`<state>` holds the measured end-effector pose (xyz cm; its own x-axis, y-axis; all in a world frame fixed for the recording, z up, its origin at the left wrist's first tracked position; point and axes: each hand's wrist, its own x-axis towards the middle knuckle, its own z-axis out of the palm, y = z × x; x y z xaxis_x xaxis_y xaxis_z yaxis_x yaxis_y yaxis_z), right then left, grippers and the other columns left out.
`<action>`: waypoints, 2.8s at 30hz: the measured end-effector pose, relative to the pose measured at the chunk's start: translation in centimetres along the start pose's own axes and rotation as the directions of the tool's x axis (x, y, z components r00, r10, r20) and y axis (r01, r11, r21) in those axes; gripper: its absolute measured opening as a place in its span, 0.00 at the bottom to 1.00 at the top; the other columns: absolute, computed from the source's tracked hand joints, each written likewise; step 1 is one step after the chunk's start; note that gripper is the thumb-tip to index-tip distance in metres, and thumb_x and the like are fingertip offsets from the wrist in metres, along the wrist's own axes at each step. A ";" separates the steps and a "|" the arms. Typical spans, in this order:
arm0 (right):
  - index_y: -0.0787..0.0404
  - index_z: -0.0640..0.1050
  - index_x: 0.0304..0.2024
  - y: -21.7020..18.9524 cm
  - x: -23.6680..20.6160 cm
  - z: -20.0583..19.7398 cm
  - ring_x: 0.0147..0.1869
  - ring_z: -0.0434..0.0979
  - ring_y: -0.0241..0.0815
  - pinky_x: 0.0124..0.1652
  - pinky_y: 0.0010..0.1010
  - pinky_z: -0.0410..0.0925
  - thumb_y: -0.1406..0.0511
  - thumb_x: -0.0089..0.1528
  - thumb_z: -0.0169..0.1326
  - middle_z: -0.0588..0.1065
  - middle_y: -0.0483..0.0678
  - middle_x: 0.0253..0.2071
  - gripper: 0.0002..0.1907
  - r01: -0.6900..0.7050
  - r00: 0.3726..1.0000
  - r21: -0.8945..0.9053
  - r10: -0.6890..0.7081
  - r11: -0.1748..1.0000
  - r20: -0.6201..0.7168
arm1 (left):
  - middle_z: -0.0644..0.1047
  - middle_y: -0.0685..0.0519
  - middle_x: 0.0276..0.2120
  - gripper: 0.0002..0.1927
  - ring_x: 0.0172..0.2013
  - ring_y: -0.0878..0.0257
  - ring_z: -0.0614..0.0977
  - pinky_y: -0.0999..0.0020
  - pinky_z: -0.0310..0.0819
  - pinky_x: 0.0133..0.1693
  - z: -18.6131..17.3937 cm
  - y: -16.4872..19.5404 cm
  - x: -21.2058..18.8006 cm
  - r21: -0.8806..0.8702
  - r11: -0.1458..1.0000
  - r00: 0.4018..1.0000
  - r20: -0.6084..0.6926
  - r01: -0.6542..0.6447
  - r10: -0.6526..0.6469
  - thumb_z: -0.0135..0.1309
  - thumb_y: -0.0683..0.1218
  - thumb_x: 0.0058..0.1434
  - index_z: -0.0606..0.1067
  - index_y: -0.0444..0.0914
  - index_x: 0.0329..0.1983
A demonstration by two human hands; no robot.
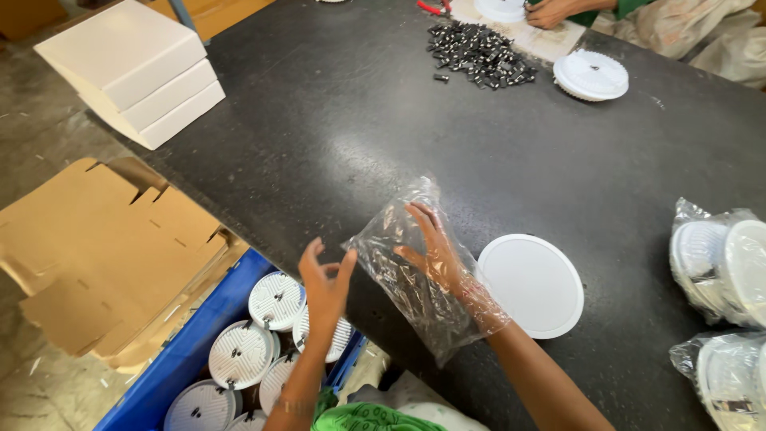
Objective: The person places round LED panel lights into clear plastic bags at a workbench, wraps the plastic around each light, and stacks the bagged lights on the table. They occasionally wipe a light with a cloth, reach into a sack for supplies, and set finished lights aside.
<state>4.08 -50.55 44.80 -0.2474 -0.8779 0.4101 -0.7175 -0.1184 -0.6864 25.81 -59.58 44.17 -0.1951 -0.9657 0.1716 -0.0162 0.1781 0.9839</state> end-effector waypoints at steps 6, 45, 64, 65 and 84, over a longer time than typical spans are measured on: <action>0.63 0.42 0.75 0.0 2.0 1.1 0.78 0.51 0.59 0.70 0.49 0.54 0.53 0.57 0.66 0.44 0.60 0.77 0.59 -0.210 0.977 0.273 0.215 0.939 0.011 | 0.80 0.51 0.34 0.13 0.30 0.68 0.77 0.74 0.73 0.36 1.3 -5.0 5.3 -0.154 0.971 0.965 0.217 0.184 -0.148 0.64 0.42 0.62 0.81 0.31 0.47; 0.61 0.78 0.55 -4.7 -17.8 -14.0 0.45 0.83 0.55 0.43 0.40 0.75 0.67 0.64 0.56 0.81 0.54 0.52 0.16 -0.399 0.909 -0.537 0.243 0.743 -0.339 | 0.47 0.44 0.78 0.40 0.77 0.49 0.46 0.44 0.33 0.72 8.3 2.2 -5.3 0.493 0.351 0.491 0.865 -0.796 -0.101 0.42 0.53 0.67 0.46 0.38 0.79; 0.65 0.76 0.56 -3.2 -29.8 -11.4 0.43 0.80 0.38 0.45 0.36 0.76 0.64 0.68 0.47 0.80 0.47 0.45 0.17 -0.278 0.429 0.946 0.903 0.169 -0.035 | 0.35 0.38 0.76 0.35 0.75 0.47 0.36 0.52 0.26 0.72 17.1 7.2 -12.4 0.410 0.584 0.389 0.905 -0.701 -0.169 0.30 0.51 0.73 0.39 0.28 0.75; 0.65 0.76 0.56 -3.2 -29.8 -11.0 0.43 0.80 0.38 0.45 0.36 0.76 0.64 0.69 0.47 0.79 0.47 0.45 0.17 -0.259 0.432 0.954 0.902 0.148 -0.022 | 0.35 0.36 0.76 0.35 0.75 0.46 0.36 0.53 0.25 0.72 17.3 6.8 -13.0 0.373 0.579 0.369 0.920 -0.725 -0.132 0.30 0.50 0.73 0.38 0.26 0.75; 0.53 0.62 0.70 0.3 -25.1 -7.1 0.63 0.72 0.47 0.59 0.41 0.69 0.61 0.70 0.41 0.70 0.50 0.62 0.25 -0.280 0.293 0.952 0.956 0.121 -0.035 | 0.50 0.34 0.78 0.34 0.79 0.44 0.47 0.51 0.36 0.75 12.3 10.4 -18.2 -0.104 0.912 0.032 0.991 -0.396 0.127 0.39 0.52 0.76 0.51 0.27 0.77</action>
<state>5.44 -25.24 38.57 -0.7811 -0.3536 -0.5146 0.6025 -0.2109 -0.7697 17.13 -37.86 50.63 -0.9806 0.1788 0.0805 0.1643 0.5251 0.8350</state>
